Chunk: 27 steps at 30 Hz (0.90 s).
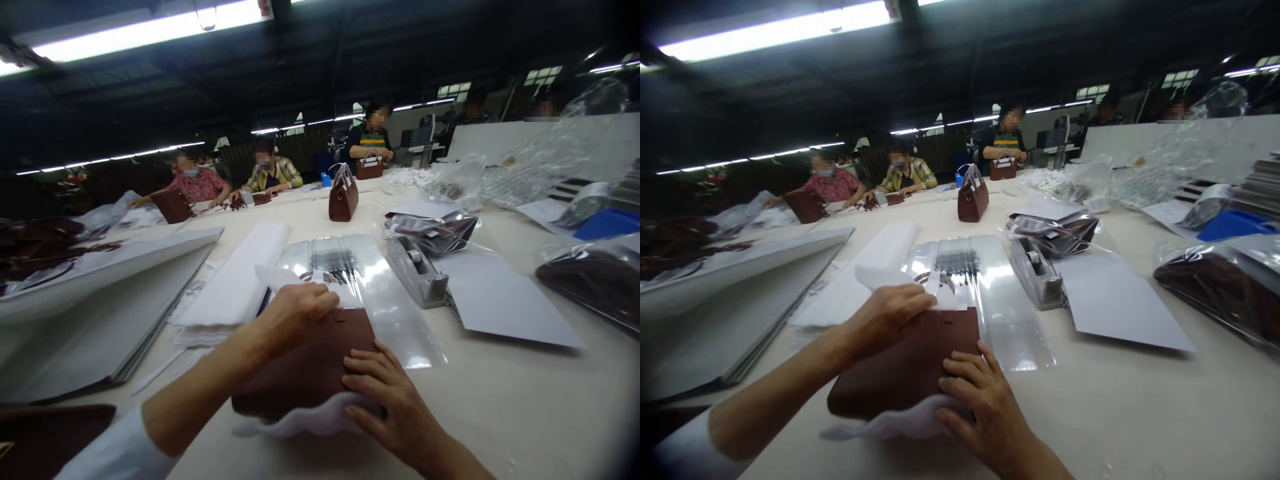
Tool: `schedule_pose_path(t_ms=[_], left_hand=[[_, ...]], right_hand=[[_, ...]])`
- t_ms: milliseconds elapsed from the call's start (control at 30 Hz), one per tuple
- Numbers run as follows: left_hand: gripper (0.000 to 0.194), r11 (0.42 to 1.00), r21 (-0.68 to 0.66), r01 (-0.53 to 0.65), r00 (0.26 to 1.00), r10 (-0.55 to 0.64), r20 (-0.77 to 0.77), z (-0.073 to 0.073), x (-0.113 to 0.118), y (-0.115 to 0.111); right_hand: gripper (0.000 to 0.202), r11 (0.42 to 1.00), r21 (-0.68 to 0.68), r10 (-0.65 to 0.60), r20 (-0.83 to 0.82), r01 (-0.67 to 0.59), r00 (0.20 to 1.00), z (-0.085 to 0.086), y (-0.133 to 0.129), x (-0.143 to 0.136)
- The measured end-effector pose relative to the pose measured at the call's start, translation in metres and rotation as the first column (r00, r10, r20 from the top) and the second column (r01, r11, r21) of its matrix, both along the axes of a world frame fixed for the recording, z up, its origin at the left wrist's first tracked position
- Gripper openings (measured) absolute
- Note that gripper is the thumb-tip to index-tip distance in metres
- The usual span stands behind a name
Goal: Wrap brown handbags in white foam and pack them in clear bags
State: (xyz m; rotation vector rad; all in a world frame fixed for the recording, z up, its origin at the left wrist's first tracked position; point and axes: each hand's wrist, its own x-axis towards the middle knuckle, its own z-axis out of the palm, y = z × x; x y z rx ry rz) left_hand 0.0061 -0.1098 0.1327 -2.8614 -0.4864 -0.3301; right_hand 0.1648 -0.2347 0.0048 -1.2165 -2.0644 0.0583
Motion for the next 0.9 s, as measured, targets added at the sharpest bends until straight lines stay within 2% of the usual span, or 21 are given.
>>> schedule_pose_path(t_ms=[67,100,133,167,200,233,267,300,333,400,467,567,667,733,900], left_hand=[[0.016,0.998,-0.017,0.066,0.998,-0.065,0.017,-0.011,-0.012,-0.014],[0.012,0.996,-0.012,0.091,0.990,-0.089,0.110,-0.015,-0.020,-0.016],[0.013,0.997,-0.001,0.073,0.959,-0.070,0.273,-0.018,-0.030,-0.014],[0.019,1.000,-0.027,-0.013,0.883,0.024,0.469,-0.019,-0.040,-0.008],[0.025,0.984,-0.111,-0.136,0.749,0.176,0.639,-0.021,-0.051,0.002],[0.030,0.929,-0.252,-0.271,0.572,0.365,0.734,-0.023,-0.060,0.016],[0.034,0.819,-0.439,-0.369,0.445,0.571,0.690,-0.027,-0.069,0.031],[0.035,0.728,-0.554,-0.405,0.423,0.686,0.592,-0.031,-0.074,0.048],[0.032,0.662,-0.628,-0.409,0.462,0.744,0.483,-0.038,-0.077,0.064],[0.025,0.564,-0.728,-0.390,0.587,0.761,0.276,-0.053,-0.074,0.090],[0.024,0.485,-0.795,-0.363,0.687,0.716,0.123,-0.066,-0.064,0.106],[0.027,0.387,-0.855,-0.346,0.773,0.634,-0.026,-0.075,-0.049,0.116],[0.027,0.305,-0.876,-0.375,0.812,0.564,-0.151,-0.074,-0.046,0.122],[0.026,0.270,-0.872,-0.408,0.820,0.528,-0.220,-0.074,-0.049,0.128],[0.025,0.246,-0.834,-0.493,0.810,0.481,-0.337,-0.076,-0.049,0.140]], right_hand=[[0.030,1.000,0.003,-0.001,0.012,0.001,1.000,0.000,0.000,0.000],[0.030,1.000,0.009,0.000,0.020,0.000,1.000,-0.001,-0.001,0.000],[0.030,1.000,0.017,0.004,0.029,-0.004,1.000,-0.003,-0.001,0.000],[0.031,1.000,0.026,0.007,0.040,-0.008,0.999,-0.004,-0.001,0.001],[0.031,0.999,0.035,0.008,0.052,-0.010,0.999,-0.006,0.000,0.001],[0.032,0.999,0.048,0.009,0.067,-0.012,0.998,-0.008,0.000,0.002],[0.032,0.998,0.068,0.008,0.083,-0.013,0.997,-0.009,0.001,0.002],[0.032,0.995,0.095,0.007,0.101,-0.017,0.995,-0.010,0.002,0.003],[0.032,0.991,0.131,0.006,0.119,-0.022,0.993,-0.010,0.003,0.003],[0.032,0.978,0.208,0.004,0.147,-0.035,0.989,-0.010,0.006,0.005],[0.031,0.962,0.271,-0.001,0.156,-0.041,0.988,-0.008,0.008,0.005],[0.030,0.948,0.314,-0.007,0.154,-0.042,0.988,-0.006,0.010,0.005],[0.029,0.949,0.314,-0.016,0.154,-0.033,0.988,-0.004,0.010,0.004],[0.028,0.951,0.309,-0.020,0.147,-0.027,0.989,-0.005,0.010,0.004],[0.031,0.960,0.277,-0.005,0.139,-0.035,0.990,-0.009,0.010,0.005]])
